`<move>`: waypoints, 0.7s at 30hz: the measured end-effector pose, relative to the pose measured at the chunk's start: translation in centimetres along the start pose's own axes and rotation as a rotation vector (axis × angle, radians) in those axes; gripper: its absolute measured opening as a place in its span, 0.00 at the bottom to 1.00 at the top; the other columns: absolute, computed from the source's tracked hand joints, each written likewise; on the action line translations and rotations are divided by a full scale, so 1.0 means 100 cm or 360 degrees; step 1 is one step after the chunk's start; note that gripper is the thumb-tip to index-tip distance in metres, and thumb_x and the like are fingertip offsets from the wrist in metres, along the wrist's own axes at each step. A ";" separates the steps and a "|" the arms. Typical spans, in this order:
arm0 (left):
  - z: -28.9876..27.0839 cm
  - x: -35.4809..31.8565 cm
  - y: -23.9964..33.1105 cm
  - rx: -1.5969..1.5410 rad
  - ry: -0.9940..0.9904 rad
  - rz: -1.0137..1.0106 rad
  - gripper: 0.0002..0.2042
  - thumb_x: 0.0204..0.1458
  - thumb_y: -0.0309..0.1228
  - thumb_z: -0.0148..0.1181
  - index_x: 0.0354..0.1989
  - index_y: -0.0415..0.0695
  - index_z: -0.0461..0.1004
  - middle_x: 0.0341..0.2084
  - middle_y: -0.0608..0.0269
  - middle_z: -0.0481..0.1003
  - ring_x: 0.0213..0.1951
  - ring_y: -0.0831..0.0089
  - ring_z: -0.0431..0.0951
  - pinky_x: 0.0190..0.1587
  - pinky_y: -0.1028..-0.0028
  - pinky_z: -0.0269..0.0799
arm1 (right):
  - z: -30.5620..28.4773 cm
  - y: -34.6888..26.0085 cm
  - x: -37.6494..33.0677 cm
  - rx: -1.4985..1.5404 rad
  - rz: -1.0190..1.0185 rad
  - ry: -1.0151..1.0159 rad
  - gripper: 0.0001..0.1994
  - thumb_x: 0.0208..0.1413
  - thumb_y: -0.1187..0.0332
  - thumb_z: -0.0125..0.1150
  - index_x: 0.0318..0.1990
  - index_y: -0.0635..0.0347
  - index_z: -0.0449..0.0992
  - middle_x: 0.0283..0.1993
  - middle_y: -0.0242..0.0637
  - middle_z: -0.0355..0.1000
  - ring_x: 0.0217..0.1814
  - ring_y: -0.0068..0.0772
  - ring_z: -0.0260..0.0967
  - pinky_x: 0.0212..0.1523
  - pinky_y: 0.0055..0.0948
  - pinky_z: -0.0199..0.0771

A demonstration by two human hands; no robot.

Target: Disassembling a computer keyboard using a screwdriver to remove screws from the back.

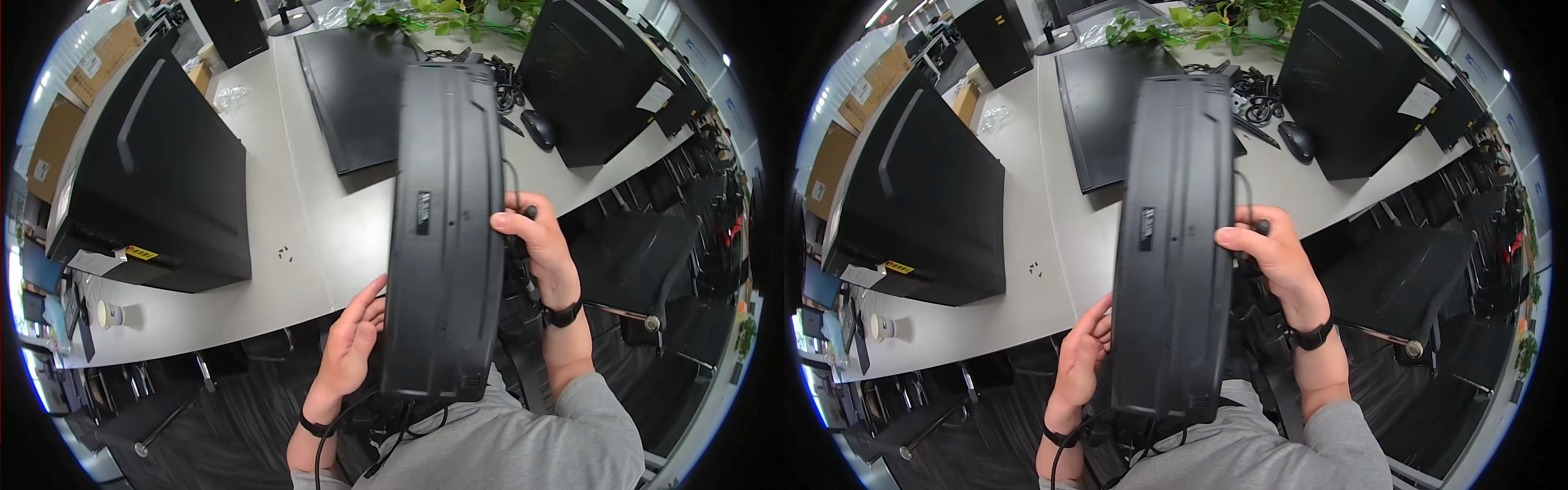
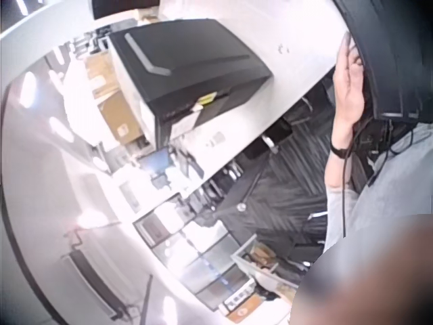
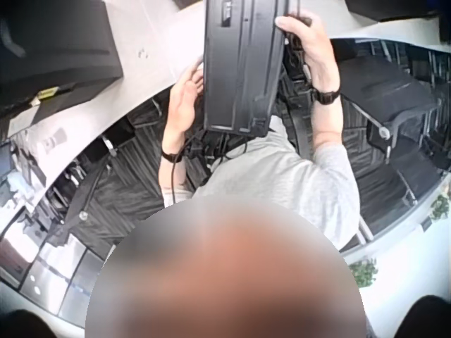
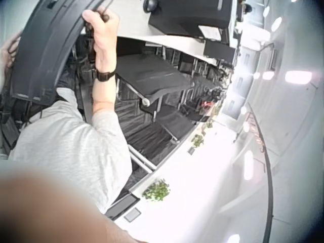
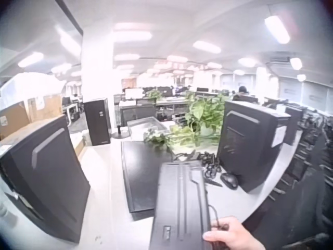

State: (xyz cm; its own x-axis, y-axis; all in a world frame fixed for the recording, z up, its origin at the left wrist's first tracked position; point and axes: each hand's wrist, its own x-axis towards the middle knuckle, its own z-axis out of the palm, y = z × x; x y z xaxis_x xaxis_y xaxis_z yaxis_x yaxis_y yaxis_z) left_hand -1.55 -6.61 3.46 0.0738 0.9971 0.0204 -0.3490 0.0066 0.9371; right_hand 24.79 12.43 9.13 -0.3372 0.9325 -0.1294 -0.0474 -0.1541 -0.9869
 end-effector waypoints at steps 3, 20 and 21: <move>0.000 0.008 0.004 -0.0120 0.0001 -0.0080 0.37 0.76 0.50 0.46 0.79 0.30 0.52 0.66 0.46 0.73 0.67 0.63 0.74 0.70 0.65 0.67 | 0.013 -0.007 0.017 -0.0189 -0.0110 -0.0260 0.12 0.54 0.64 0.77 0.28 0.59 0.80 0.24 0.21 0.69 0.28 0.12 0.62 0.30 0.22 0.58; 0.026 0.010 -0.044 -0.0268 0.0287 -0.0296 0.19 0.76 0.37 0.51 0.67 0.39 0.65 0.57 0.51 0.80 0.55 0.60 0.85 0.57 0.61 0.85 | 0.041 -0.024 0.115 -0.1181 0.0169 -0.1639 0.19 0.55 0.55 0.78 0.37 0.65 0.85 0.28 0.24 0.76 0.31 0.17 0.68 0.33 0.25 0.67; 0.031 0.010 -0.047 -0.0301 0.0278 -0.0270 0.18 0.76 0.36 0.51 0.67 0.39 0.65 0.57 0.52 0.80 0.56 0.61 0.84 0.58 0.61 0.84 | 0.043 -0.027 0.118 -0.1410 0.0178 -0.1673 0.19 0.55 0.55 0.79 0.39 0.65 0.85 0.29 0.25 0.77 0.32 0.18 0.69 0.34 0.26 0.68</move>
State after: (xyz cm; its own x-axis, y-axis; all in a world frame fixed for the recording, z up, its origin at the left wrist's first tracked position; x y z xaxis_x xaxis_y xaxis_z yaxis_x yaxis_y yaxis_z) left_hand 3.10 -5.87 0.12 -0.0104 0.9784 -0.2063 -0.5143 0.1717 0.8402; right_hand 16.89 22.43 10.63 -0.8632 0.1849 -0.4698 0.5019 0.4158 -0.7584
